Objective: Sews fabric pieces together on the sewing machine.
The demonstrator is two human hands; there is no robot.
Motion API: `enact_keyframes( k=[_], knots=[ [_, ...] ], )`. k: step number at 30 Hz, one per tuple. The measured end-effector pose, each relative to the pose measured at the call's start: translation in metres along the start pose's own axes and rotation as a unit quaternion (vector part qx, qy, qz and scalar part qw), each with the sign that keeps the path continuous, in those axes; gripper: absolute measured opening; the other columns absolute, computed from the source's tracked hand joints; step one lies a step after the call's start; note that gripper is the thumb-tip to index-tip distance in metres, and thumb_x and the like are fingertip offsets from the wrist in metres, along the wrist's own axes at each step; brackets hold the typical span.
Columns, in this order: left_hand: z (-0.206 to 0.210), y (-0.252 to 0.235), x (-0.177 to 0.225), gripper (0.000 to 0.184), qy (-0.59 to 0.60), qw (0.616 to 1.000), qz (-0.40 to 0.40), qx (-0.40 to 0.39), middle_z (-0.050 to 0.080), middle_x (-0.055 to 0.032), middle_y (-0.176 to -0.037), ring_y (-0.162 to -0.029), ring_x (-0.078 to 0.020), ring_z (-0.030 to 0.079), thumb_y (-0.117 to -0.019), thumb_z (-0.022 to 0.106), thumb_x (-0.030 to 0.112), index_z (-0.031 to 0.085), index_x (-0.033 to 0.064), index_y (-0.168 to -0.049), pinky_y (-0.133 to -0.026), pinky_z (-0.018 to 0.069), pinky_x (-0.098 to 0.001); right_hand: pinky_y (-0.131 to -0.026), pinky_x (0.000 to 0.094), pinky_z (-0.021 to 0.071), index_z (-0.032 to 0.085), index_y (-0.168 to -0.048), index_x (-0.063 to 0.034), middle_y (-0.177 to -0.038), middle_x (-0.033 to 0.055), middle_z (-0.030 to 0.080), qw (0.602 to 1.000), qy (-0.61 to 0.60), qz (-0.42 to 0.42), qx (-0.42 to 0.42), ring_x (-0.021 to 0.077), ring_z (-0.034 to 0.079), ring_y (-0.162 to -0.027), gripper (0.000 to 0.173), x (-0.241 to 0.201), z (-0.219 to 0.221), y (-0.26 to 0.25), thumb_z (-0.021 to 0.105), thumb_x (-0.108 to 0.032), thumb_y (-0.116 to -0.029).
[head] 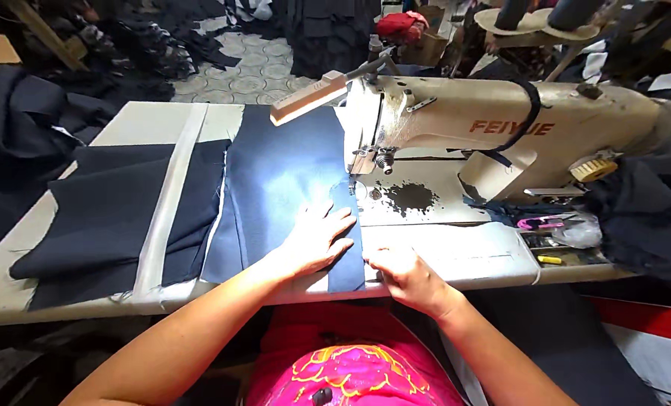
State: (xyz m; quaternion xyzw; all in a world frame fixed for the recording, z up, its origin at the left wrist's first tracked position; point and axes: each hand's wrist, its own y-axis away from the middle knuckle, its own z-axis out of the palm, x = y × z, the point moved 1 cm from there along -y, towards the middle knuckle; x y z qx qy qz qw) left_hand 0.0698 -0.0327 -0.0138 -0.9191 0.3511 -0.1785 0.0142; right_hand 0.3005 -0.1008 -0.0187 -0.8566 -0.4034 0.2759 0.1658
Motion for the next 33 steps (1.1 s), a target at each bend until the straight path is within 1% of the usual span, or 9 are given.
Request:
enact_keyframes(
  k=[6, 10, 13, 17, 19, 21, 24, 28, 33],
  knots=[
    [-0.006, -0.019, -0.013, 0.051, -0.015, 1.0, -0.008, -0.013, 0.046, -0.0068, -0.159, -0.151, -0.0387, 0.032, -0.1054, 0.045, 0.047, 0.057, 0.0218, -0.148, -0.112, 0.0209, -0.0748, -0.09, 0.0463, 0.0564, 0.076, -0.103, -0.0002, -0.099, 0.0128, 0.076, 1.0, 0.022, 0.001, -0.004, 0.0288, 0.071, -0.099, 0.026, 0.015, 0.002, -0.013, 0.056, 0.002, -0.0857],
    [-0.004, -0.004, -0.012, 0.044, 0.033, 0.997, 0.058, 0.043, 0.061, -0.0119, -0.142, -0.139, -0.0324, 0.051, -0.1053, 0.044, 0.032, 0.064, 0.0098, -0.138, -0.115, 0.0278, -0.065, -0.091, 0.0458, 0.0549, 0.077, -0.102, -0.0016, -0.102, 0.0112, 0.076, 1.0, 0.015, 0.006, 0.007, 0.0276, 0.07, -0.102, 0.027, 0.017, 0.004, -0.007, 0.056, 0.0, -0.0856],
    [0.0, 0.007, -0.014, 0.041, 0.069, 0.991, 0.086, 0.073, 0.066, -0.0113, -0.138, -0.137, -0.0329, 0.054, -0.1038, 0.045, 0.026, 0.066, 0.0076, -0.135, -0.115, 0.03, -0.0635, -0.09, 0.0456, 0.0535, 0.077, -0.102, -0.0025, -0.101, 0.0098, 0.075, 0.999, 0.009, 0.025, 0.018, 0.026, 0.069, -0.102, 0.026, 0.017, 0.005, -0.005, 0.056, -0.001, -0.0866],
    [0.0, 0.006, -0.015, 0.043, 0.051, 0.993, 0.093, 0.051, 0.064, -0.0114, -0.141, -0.14, -0.0349, 0.051, -0.1027, 0.047, 0.031, 0.069, 0.0085, -0.131, -0.114, 0.0287, -0.0666, -0.085, 0.0475, 0.0546, 0.076, -0.109, -0.0021, -0.098, 0.0114, 0.076, 0.999, 0.017, 0.046, 0.021, 0.0273, 0.071, -0.093, 0.029, 0.018, 0.005, -0.006, 0.058, -0.002, -0.0858],
    [-0.002, 0.006, -0.013, 0.045, 0.029, 0.995, 0.084, 0.035, 0.062, -0.0097, -0.143, -0.142, -0.0351, 0.048, -0.1022, 0.047, 0.036, 0.068, 0.0105, -0.133, -0.113, 0.0276, -0.0688, -0.097, 0.0524, 0.0504, 0.075, -0.115, -0.0068, -0.111, 0.013, 0.073, 0.997, 0.068, 0.044, 0.001, 0.0329, 0.066, -0.109, 0.034, 0.016, 0.004, -0.008, 0.057, -0.007, -0.0867],
    [-0.002, 0.009, -0.01, 0.044, 0.009, 0.995, 0.09, 0.041, 0.063, -0.0063, -0.142, -0.143, -0.0359, 0.046, -0.1012, 0.048, 0.039, 0.069, 0.0143, -0.131, -0.11, 0.0273, -0.0739, -0.112, 0.0565, 0.0379, 0.075, -0.12, -0.0153, -0.13, 0.0074, 0.069, 0.995, 0.091, 0.021, -0.032, 0.0325, 0.056, -0.131, 0.038, 0.017, 0.003, -0.01, 0.053, -0.009, -0.0902],
    [0.001, 0.017, -0.007, 0.042, 0.023, 0.992, 0.121, 0.037, 0.064, -0.0042, -0.141, -0.142, -0.0351, 0.049, -0.1014, 0.05, 0.041, 0.071, 0.0203, -0.13, -0.108, 0.0249, -0.0789, -0.107, 0.0531, 0.0455, 0.077, -0.12, -0.0149, -0.129, 0.0026, 0.072, 0.996, 0.057, -0.012, -0.06, 0.0281, 0.061, -0.127, 0.04, 0.023, -0.002, -0.011, 0.053, -0.003, -0.09],
    [0.003, 0.021, -0.01, 0.044, 0.053, 0.99, 0.129, 0.023, 0.063, -0.0041, -0.143, -0.143, -0.0357, 0.047, -0.1023, 0.048, 0.045, 0.071, 0.0227, -0.133, -0.109, 0.0212, -0.0801, -0.103, 0.0491, 0.0493, 0.078, -0.117, -0.01, -0.124, 0.0051, 0.074, 0.997, -0.001, -0.037, -0.071, 0.0273, 0.066, -0.12, 0.042, 0.031, -0.007, -0.014, 0.051, 0.0, -0.0865],
    [0.0, 0.008, -0.019, 0.046, 0.056, 0.992, 0.109, 0.015, 0.062, -0.0048, -0.144, -0.145, -0.0357, 0.045, -0.1016, 0.047, 0.047, 0.071, 0.0221, -0.132, -0.11, 0.0181, -0.0805, -0.109, 0.0466, 0.0449, 0.078, -0.117, -0.0109, -0.126, 0.0037, 0.074, 0.997, -0.018, -0.005, -0.08, 0.0242, 0.063, -0.125, 0.042, 0.043, -0.008, -0.026, 0.049, 0.001, -0.0893]
  ],
)
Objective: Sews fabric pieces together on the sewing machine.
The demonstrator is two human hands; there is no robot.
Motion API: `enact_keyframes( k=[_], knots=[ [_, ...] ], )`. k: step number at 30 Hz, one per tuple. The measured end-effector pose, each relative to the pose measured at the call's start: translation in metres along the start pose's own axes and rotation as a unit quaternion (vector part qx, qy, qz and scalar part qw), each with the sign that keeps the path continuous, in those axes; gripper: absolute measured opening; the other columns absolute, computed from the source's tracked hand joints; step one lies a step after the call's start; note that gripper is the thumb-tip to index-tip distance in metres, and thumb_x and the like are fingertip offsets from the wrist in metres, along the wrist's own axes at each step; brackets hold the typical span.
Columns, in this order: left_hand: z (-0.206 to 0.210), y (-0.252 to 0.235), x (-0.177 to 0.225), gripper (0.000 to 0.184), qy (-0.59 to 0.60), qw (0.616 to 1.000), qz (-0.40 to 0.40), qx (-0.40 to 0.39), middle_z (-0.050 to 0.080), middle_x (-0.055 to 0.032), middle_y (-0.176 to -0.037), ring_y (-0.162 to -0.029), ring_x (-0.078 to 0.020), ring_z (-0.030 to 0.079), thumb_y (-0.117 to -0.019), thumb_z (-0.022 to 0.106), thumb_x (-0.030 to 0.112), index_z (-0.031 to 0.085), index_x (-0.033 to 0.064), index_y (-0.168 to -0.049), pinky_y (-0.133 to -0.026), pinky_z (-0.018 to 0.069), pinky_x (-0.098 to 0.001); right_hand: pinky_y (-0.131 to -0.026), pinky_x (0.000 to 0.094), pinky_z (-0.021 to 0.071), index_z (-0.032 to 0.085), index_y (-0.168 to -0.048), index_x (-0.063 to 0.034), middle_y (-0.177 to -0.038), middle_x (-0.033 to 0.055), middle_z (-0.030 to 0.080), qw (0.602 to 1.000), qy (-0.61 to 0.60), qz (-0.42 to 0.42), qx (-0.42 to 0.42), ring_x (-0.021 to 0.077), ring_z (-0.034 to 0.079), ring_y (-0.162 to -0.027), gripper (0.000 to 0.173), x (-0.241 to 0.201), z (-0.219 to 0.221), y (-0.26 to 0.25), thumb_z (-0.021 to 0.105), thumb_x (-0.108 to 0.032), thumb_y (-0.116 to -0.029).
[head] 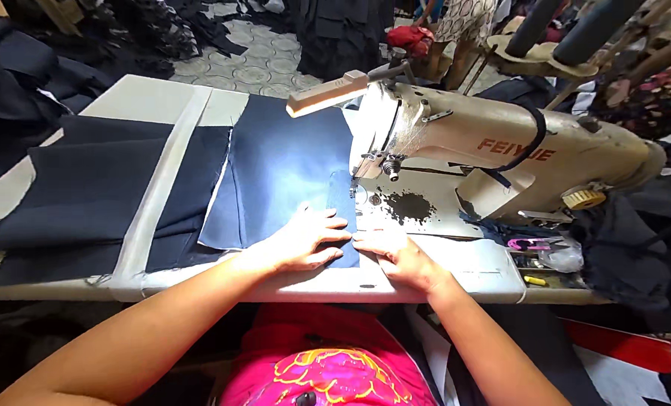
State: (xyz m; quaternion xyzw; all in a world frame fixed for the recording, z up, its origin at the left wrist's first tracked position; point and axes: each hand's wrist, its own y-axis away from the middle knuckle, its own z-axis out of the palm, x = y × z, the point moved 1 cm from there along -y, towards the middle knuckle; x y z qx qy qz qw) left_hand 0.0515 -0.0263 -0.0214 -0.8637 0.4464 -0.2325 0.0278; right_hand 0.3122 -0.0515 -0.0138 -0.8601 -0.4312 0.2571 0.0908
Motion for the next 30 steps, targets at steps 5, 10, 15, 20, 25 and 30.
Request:
enact_keyframes(
  k=[5, 10, 15, 20, 25, 30],
  knots=[
    [-0.007, -0.016, -0.019, 0.045, 0.005, 1.0, -0.006, -0.014, 0.06, -0.005, -0.147, -0.148, -0.0365, 0.04, -0.1017, 0.049, 0.047, 0.071, 0.0219, -0.132, -0.111, 0.0159, -0.0802, -0.112, 0.0501, 0.0411, 0.079, -0.116, -0.0082, -0.126, 0.0084, 0.073, 0.999, 0.001, 0.03, -0.016, 0.0269, 0.062, -0.128, 0.043, 0.009, -0.004, -0.019, 0.05, 0.003, -0.0864],
    [-0.007, -0.017, -0.021, 0.044, -0.003, 1.0, -0.003, -0.009, 0.061, -0.0051, -0.146, -0.147, -0.036, 0.042, -0.101, 0.05, 0.046, 0.073, 0.0217, -0.131, -0.111, 0.0161, -0.0794, -0.111, 0.0506, 0.0424, 0.079, -0.115, -0.0076, -0.126, 0.01, 0.073, 0.999, 0.014, 0.024, -0.034, 0.0284, 0.063, -0.126, 0.042, 0.011, -0.007, -0.024, 0.05, 0.004, -0.0866],
    [-0.014, -0.03, -0.035, 0.044, 0.017, 1.0, -0.012, -0.015, 0.058, -0.0055, -0.149, -0.148, -0.0355, 0.041, -0.1014, 0.053, 0.045, 0.07, 0.0206, -0.133, -0.112, 0.0149, -0.0804, -0.106, 0.0534, 0.0445, 0.078, -0.115, -0.0058, -0.124, 0.0105, 0.073, 0.999, 0.026, 0.021, -0.029, 0.0302, 0.063, -0.121, 0.038, 0.023, -0.007, -0.036, 0.052, 0.002, -0.0874],
    [-0.021, -0.044, -0.054, 0.041, -0.009, 1.0, -0.001, -0.02, 0.056, -0.0077, -0.151, -0.149, -0.0376, 0.037, -0.101, 0.056, 0.042, 0.07, 0.022, -0.134, -0.113, 0.0179, -0.0782, -0.107, 0.0552, 0.0438, 0.076, -0.118, -0.0038, -0.125, 0.0133, 0.072, 0.999, 0.031, 0.029, 0.016, 0.0349, 0.063, -0.12, 0.037, 0.038, 0.003, -0.045, 0.051, 0.002, -0.0914],
    [-0.017, -0.035, -0.037, 0.037, 0.0, 0.999, 0.031, -0.043, 0.058, -0.0087, -0.148, -0.145, -0.0349, 0.045, -0.1036, 0.052, 0.029, 0.071, 0.0156, -0.132, -0.114, 0.0209, -0.0756, -0.106, 0.0534, 0.0453, 0.076, -0.117, -0.0049, -0.122, 0.0122, 0.072, 0.997, 0.05, 0.041, 0.043, 0.0336, 0.064, -0.119, 0.034, 0.034, 0.006, -0.043, 0.051, 0.002, -0.0941],
    [-0.018, -0.04, -0.042, 0.036, 0.029, 0.999, 0.021, -0.039, 0.06, -0.0095, -0.147, -0.145, -0.0351, 0.045, -0.1036, 0.053, 0.028, 0.072, 0.0132, -0.131, -0.114, 0.0185, -0.0767, -0.107, 0.0538, 0.0441, 0.075, -0.119, -0.0063, -0.125, 0.0113, 0.072, 0.995, 0.061, 0.069, 0.034, 0.0335, 0.063, -0.12, 0.033, 0.033, 0.007, -0.044, 0.052, -0.002, -0.0962]
  ],
)
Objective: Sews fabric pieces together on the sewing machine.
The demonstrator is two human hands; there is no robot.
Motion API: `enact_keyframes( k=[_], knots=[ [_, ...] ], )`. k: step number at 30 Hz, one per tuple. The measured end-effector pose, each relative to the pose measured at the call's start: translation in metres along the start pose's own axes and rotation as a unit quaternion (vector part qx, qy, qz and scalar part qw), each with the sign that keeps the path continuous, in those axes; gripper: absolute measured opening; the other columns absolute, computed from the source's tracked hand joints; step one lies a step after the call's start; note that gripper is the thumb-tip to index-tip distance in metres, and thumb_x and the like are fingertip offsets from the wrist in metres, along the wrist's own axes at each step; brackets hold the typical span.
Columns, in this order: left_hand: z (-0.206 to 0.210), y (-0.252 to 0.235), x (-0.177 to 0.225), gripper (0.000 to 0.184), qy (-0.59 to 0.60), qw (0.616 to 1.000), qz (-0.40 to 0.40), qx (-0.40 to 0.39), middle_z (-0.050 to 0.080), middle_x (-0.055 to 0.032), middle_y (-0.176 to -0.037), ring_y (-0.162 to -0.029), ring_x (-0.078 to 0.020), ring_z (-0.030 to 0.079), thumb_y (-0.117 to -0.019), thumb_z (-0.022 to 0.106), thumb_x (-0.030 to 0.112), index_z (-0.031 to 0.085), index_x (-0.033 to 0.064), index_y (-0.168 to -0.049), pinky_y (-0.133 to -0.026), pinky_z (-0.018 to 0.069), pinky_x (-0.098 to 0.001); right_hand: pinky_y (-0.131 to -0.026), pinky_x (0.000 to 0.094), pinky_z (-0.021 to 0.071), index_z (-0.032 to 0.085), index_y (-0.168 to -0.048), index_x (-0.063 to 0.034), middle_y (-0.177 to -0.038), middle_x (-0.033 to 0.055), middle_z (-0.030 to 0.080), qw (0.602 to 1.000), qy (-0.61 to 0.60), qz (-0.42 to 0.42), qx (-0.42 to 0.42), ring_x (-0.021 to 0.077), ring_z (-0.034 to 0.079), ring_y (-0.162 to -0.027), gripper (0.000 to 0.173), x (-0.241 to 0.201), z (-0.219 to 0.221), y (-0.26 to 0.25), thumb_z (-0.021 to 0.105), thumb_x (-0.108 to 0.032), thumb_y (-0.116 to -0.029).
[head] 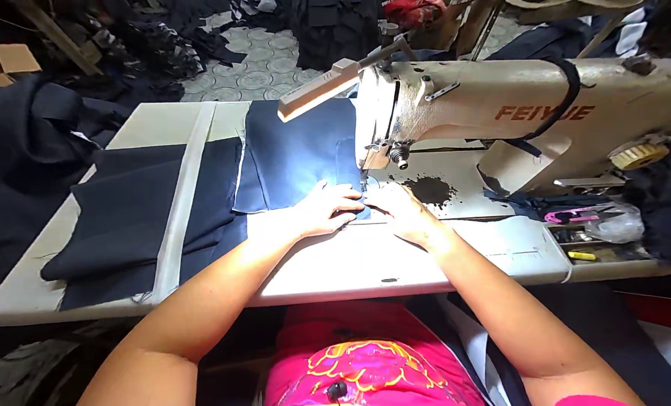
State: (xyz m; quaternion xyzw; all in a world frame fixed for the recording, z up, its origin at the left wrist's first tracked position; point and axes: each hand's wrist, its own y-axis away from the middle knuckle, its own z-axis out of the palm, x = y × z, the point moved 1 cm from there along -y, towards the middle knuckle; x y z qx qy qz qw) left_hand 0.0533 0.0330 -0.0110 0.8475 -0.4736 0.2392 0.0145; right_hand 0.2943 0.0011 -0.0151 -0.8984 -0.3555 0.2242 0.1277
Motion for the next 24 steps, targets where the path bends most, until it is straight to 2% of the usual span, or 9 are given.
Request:
enact_keyframes(
  k=[4, 8, 15, 18, 19, 20, 21, 22, 24],
  knots=[
    [-0.007, -0.013, -0.02, 0.039, 0.015, 1.0, -0.012, 0.0, 0.059, -0.0091, -0.148, -0.146, -0.0341, 0.044, -0.1035, 0.051, 0.031, 0.072, 0.0133, -0.131, -0.115, 0.0155, -0.0761, -0.11, 0.0547, 0.0421, 0.071, -0.128, -0.0062, -0.133, 0.0118, 0.068, 0.999, 0.024, 0.024, -0.015, 0.0353, 0.06, -0.127, 0.035, 0.006, 0.006, -0.001, 0.05, -0.009, -0.1001],
    [-0.014, -0.027, -0.039, 0.036, 0.012, 1.0, -0.015, 0.012, 0.06, -0.0118, -0.146, -0.144, -0.0343, 0.047, -0.1026, 0.054, 0.028, 0.073, 0.0105, -0.127, -0.115, 0.0196, -0.0747, -0.108, 0.0515, 0.0446, 0.073, -0.125, -0.0093, -0.126, 0.0104, 0.071, 0.999, 0.033, 0.022, 0.003, 0.0325, 0.062, -0.121, 0.033, 0.005, 0.007, 0.001, 0.05, -0.01, -0.1005],
    [-0.019, -0.036, -0.044, 0.033, 0.011, 1.0, -0.018, 0.016, 0.062, -0.0139, -0.143, -0.14, -0.0353, 0.051, -0.1016, 0.058, 0.025, 0.074, 0.0088, -0.125, -0.113, 0.0219, -0.0746, -0.11, 0.0535, 0.0431, 0.073, -0.127, -0.0104, -0.131, 0.0101, 0.069, 0.999, 0.023, 0.034, 0.001, 0.0332, 0.06, -0.126, 0.036, 0.001, 0.002, 0.001, 0.05, -0.006, -0.0991],
    [-0.025, -0.042, -0.041, 0.031, 0.013, 1.0, -0.021, 0.004, 0.064, -0.0165, -0.14, -0.134, -0.034, 0.056, -0.1008, 0.059, 0.02, 0.074, 0.0054, -0.123, -0.11, 0.034, -0.0641, -0.11, 0.0526, 0.0435, 0.073, -0.127, -0.0108, -0.132, 0.0084, 0.069, 0.999, 0.027, 0.03, 0.009, 0.0317, 0.061, -0.126, 0.035, 0.001, 0.003, 0.001, 0.051, -0.008, -0.0998],
    [-0.028, -0.046, -0.041, 0.028, 0.01, 1.0, -0.015, 0.01, 0.067, -0.0175, -0.134, -0.127, -0.0322, 0.061, -0.0991, 0.062, 0.017, 0.075, 0.0031, -0.12, -0.108, 0.0424, -0.0559, -0.11, 0.0527, 0.0433, 0.073, -0.127, -0.0101, -0.133, 0.0084, 0.069, 0.999, 0.028, 0.029, 0.01, 0.032, 0.061, -0.127, 0.035, 0.002, 0.004, 0.001, 0.051, -0.009, -0.0996],
    [-0.031, -0.05, -0.04, 0.026, 0.013, 1.0, -0.015, 0.011, 0.069, -0.0185, -0.127, -0.122, -0.031, 0.064, -0.0971, 0.064, 0.013, 0.075, 0.0004, -0.117, -0.107, 0.0464, -0.05, -0.111, 0.0533, 0.0431, 0.073, -0.126, -0.0086, -0.133, 0.0095, 0.069, 0.999, 0.027, 0.029, 0.011, 0.0329, 0.061, -0.127, 0.034, 0.001, 0.004, 0.002, 0.052, -0.008, -0.0991],
    [-0.033, -0.053, -0.038, 0.025, 0.01, 1.0, -0.024, 0.008, 0.07, -0.0193, -0.123, -0.119, -0.0314, 0.065, -0.0958, 0.065, 0.012, 0.074, -0.0014, -0.116, -0.104, 0.0474, -0.0497, -0.11, 0.0541, 0.0432, 0.073, -0.125, -0.0075, -0.132, 0.0107, 0.069, 0.999, 0.026, 0.03, 0.011, 0.0338, 0.061, -0.127, 0.033, 0.001, 0.003, 0.002, 0.053, -0.007, -0.0987],
    [-0.034, -0.056, -0.036, 0.028, -0.002, 0.999, -0.045, -0.003, 0.068, -0.019, -0.127, -0.123, -0.0329, 0.062, -0.0964, 0.064, 0.014, 0.072, -0.0006, -0.12, -0.105, 0.0454, -0.0546, -0.11, 0.0538, 0.0438, 0.074, -0.124, -0.0075, -0.132, 0.0108, 0.069, 0.999, 0.027, 0.031, 0.013, 0.0337, 0.062, -0.126, 0.033, 0.0, 0.002, 0.002, 0.053, -0.007, -0.0986],
    [-0.033, -0.059, -0.035, 0.039, -0.015, 0.994, -0.102, -0.041, 0.055, -0.0153, -0.148, -0.143, -0.036, 0.045, -0.1014, 0.057, 0.021, 0.064, 0.0065, -0.136, -0.109, 0.0294, -0.0712, -0.11, 0.052, 0.0445, 0.074, -0.124, -0.0081, -0.131, 0.0103, 0.07, 0.999, 0.028, 0.03, 0.021, 0.0327, 0.062, -0.126, 0.034, -0.001, 0.002, 0.002, 0.052, -0.006, -0.0985]
  ],
)
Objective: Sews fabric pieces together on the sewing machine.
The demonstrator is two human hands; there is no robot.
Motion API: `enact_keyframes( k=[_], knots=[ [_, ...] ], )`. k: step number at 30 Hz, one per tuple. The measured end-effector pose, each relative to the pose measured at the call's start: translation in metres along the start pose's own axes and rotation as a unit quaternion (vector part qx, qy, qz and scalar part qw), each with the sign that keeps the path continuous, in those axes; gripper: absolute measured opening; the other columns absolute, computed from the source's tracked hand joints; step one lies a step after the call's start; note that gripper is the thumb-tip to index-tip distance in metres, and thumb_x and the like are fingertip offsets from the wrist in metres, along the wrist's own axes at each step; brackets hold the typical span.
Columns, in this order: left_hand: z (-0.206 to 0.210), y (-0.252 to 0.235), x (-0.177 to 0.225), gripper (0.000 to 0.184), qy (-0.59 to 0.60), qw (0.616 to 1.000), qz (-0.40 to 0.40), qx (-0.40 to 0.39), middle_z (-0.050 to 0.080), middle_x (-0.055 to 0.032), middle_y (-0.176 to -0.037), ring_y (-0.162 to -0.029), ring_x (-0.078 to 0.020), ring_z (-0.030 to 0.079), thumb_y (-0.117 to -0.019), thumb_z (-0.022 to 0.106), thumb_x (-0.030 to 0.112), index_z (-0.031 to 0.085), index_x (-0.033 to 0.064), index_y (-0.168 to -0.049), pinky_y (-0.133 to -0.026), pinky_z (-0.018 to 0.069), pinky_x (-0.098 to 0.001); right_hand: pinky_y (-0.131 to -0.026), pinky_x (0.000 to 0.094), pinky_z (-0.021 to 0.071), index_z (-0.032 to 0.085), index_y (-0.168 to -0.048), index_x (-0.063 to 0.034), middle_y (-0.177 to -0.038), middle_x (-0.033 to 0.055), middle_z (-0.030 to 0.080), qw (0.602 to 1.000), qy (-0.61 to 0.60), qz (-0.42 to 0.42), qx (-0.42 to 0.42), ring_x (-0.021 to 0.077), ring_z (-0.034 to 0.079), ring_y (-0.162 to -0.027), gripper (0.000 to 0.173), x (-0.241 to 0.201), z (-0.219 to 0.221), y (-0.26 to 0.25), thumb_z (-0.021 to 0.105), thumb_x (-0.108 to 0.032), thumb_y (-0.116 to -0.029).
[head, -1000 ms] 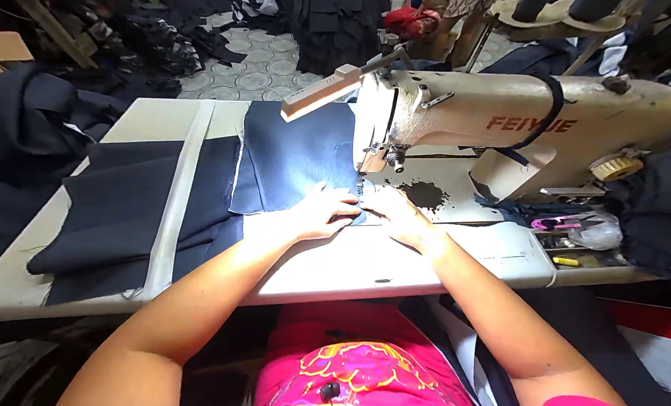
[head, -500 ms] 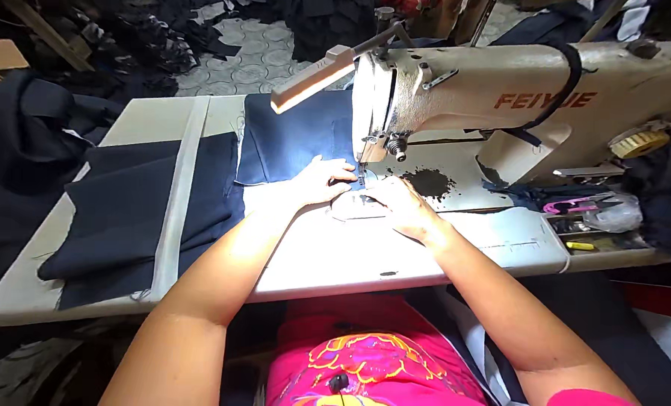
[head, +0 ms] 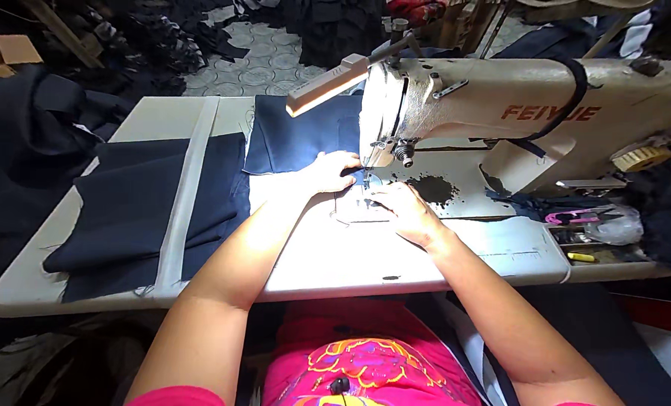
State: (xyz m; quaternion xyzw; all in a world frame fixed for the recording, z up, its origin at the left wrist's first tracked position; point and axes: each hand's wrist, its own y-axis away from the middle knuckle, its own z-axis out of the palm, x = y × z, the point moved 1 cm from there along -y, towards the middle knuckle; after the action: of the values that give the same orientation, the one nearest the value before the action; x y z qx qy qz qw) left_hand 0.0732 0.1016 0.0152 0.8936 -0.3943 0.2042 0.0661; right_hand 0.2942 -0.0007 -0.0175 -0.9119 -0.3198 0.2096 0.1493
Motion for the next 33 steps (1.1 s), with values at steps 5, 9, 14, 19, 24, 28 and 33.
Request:
enact_keyframes(
  k=[5, 9, 14, 19, 24, 28, 33],
  knots=[
    [0.011, 0.0, -0.004, 0.044, -0.017, 0.999, -0.037, 0.01, 0.044, -0.0084, -0.161, -0.154, -0.037, 0.029, -0.1066, 0.045, 0.028, 0.057, 0.017, -0.147, -0.113, 0.0111, -0.0798, -0.107, 0.0518, 0.0466, 0.076, -0.12, -0.0081, -0.126, 0.0128, 0.07, 1.0, 0.001, 0.0, 0.016, 0.0337, 0.062, -0.123, 0.035, -0.002, -0.001, 0.0, 0.053, -0.005, -0.0948],
    [0.018, 0.004, -0.012, 0.043, -0.03, 0.996, -0.047, 0.066, 0.046, -0.0092, -0.159, -0.153, -0.0379, 0.03, -0.1088, 0.042, 0.031, 0.056, 0.0188, -0.148, -0.112, 0.0103, -0.0803, -0.103, 0.052, 0.0488, 0.077, -0.113, -0.0049, -0.121, 0.0135, 0.071, 1.0, -0.007, -0.007, 0.024, 0.0331, 0.063, -0.119, 0.029, -0.001, -0.003, 0.0, 0.056, -0.003, -0.0933],
    [0.009, 0.006, -0.028, 0.046, -0.044, 0.99, -0.121, 0.063, 0.037, -0.0075, -0.165, -0.156, -0.0381, 0.024, -0.1108, 0.04, 0.034, 0.048, 0.0235, -0.155, -0.113, 0.011, -0.0798, -0.105, 0.044, 0.0496, 0.076, -0.109, 0.0001, -0.113, 0.0172, 0.073, 0.992, -0.099, 0.028, 0.073, 0.0305, 0.066, -0.115, 0.027, 0.002, -0.004, -0.002, 0.055, 0.003, -0.0933],
    [-0.006, 0.012, -0.047, 0.047, -0.028, 0.97, -0.227, 0.078, 0.034, -0.0091, -0.166, -0.156, -0.0402, 0.021, -0.1108, 0.039, 0.035, 0.046, 0.024, -0.156, -0.111, 0.009, -0.0821, -0.093, 0.0317, 0.0558, 0.067, -0.121, 0.0079, -0.121, 0.0201, 0.069, 0.933, -0.26, 0.24, 0.07, 0.0177, 0.069, -0.104, 0.028, 0.019, -0.014, -0.016, 0.055, 0.008, -0.0961],
    [-0.016, 0.018, -0.044, 0.023, -0.002, 0.955, -0.219, 0.201, 0.072, -0.0173, -0.122, -0.122, -0.038, 0.063, -0.1016, 0.058, 0.013, 0.077, 0.0063, -0.112, -0.107, 0.0365, -0.0669, -0.068, 0.0263, 0.056, 0.059, -0.114, 0.0071, -0.091, 0.0083, 0.061, 0.846, -0.333, 0.399, 0.125, 0.0086, 0.062, -0.072, 0.017, 0.033, -0.028, -0.061, 0.05, 0.001, -0.1014],
    [-0.012, 0.019, -0.041, 0.024, -0.01, 0.947, -0.149, 0.285, 0.073, -0.0161, -0.121, -0.123, -0.0356, 0.064, -0.1015, 0.056, 0.009, 0.077, 0.0027, -0.109, -0.112, 0.0311, -0.0658, -0.103, 0.0304, 0.0439, 0.051, -0.134, 0.0124, -0.132, 0.0229, 0.057, 0.841, -0.268, 0.463, 0.076, 0.0184, 0.056, -0.118, 0.031, 0.008, -0.047, -0.086, 0.045, 0.001, -0.1061],
    [-0.011, 0.019, -0.045, 0.023, -0.021, 0.938, -0.103, 0.33, 0.075, -0.0143, -0.119, -0.127, -0.0387, 0.062, -0.1004, 0.057, 0.007, 0.078, 0.0025, -0.105, -0.113, 0.0287, -0.0691, -0.116, 0.036, 0.0366, 0.054, -0.14, 0.0053, -0.143, 0.0207, 0.057, 0.945, 0.041, 0.323, -0.042, 0.0253, 0.051, -0.138, 0.036, 0.0, -0.034, -0.069, 0.041, -0.009, -0.1095]
  ],
)
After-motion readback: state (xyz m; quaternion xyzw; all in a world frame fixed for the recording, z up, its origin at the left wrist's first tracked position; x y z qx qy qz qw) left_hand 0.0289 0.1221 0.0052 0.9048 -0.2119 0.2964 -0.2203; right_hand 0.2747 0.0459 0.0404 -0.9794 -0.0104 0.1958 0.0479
